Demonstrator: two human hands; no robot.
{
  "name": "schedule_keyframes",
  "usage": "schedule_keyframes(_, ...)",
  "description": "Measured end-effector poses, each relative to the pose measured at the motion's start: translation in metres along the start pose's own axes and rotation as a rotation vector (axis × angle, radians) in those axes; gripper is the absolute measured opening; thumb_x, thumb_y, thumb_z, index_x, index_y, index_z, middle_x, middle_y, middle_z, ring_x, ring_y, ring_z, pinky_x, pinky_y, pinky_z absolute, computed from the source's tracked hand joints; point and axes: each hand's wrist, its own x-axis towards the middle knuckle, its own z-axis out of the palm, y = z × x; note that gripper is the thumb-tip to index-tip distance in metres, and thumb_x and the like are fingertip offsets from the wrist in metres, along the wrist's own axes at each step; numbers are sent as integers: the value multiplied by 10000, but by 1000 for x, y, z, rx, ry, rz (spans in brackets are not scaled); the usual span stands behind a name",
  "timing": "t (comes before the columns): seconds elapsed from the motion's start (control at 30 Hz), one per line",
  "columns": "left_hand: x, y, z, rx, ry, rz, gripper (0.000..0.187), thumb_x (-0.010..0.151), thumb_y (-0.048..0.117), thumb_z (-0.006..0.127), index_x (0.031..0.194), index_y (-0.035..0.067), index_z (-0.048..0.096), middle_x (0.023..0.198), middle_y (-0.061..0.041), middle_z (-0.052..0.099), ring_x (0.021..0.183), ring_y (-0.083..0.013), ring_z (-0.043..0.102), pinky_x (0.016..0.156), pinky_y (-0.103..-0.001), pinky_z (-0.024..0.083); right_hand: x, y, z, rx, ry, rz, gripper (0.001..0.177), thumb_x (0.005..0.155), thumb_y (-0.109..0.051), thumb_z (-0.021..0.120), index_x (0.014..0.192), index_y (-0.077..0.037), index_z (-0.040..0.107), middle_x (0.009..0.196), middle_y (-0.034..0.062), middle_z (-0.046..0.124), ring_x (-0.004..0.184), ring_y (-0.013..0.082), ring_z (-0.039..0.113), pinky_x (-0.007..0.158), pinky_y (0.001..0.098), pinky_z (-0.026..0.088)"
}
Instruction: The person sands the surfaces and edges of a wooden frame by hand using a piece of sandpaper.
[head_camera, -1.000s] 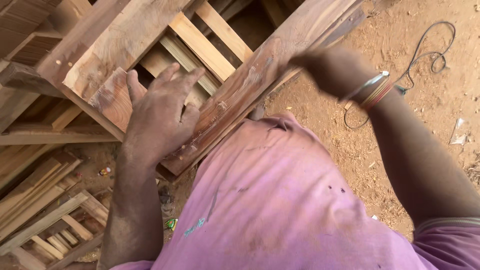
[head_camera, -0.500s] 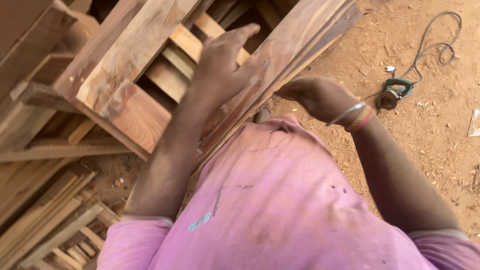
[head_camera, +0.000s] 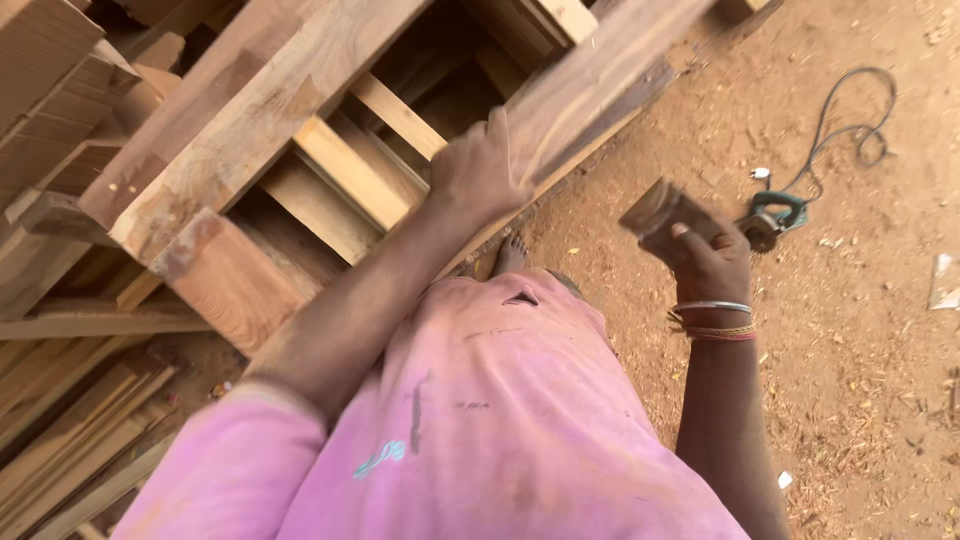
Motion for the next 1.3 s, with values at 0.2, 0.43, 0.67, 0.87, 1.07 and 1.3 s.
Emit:
schedule_keyframes(0.2,-15,6,20,113,65,55,1224,796,595,777,1579,-29,73,1636,-291,167,1467,-412,297,1161,-463,368,47,7,16,45,21,-357,382,1023,61,527,1392,1,609,1321,153,687,1199,290,707,1050,476,626)
schedule_keyframes(0.43,-29,16,8,111,0,-36,1258,753,559,801,1593,7,45,1674,-217,144,1519,-326,259,1204,-548,257,151,76,58,-899,149,-1250,363,1071,69,653,1409,-59,621,1441,141,629,1434,267,525,1246,455,458)
schedule_keyframes(0.67,-29,21,0,103,50,-28,1249,728,549,826,1603,25,105,1679,-198,187,1528,-289,295,1216,-606,215,75,120,34,-1091,39,-1019,416,1024,60,532,1392,-108,627,1440,97,636,1430,279,530,1201,440,449)
schedule_keyframes(0.87,-26,20,1,93,35,-30,1281,706,553,835,1596,27,78,1664,-199,187,1518,-299,276,1214,-585,197,84,37,-22,-1111,108,-674,396,1042,60,550,1415,-45,630,1303,194,679,1116,314,696,906,397,580)
schedule_keyframes(1.07,-38,23,-12,93,-7,-36,1262,734,650,770,1580,37,62,1656,-163,164,1495,-278,260,1212,-579,159,126,-69,29,-1506,10,-839,338,943,12,609,1194,-132,785,1173,72,773,1011,299,720,806,415,579)
schedule_keyframes(1.3,-121,-41,-43,-200,190,-11,954,832,593,726,1546,57,391,1554,-151,477,1413,-280,483,1228,-528,297,89,-58,99,-1608,-120,-642,300,967,-78,597,1193,-139,784,1144,73,756,1012,293,696,798,440,582)
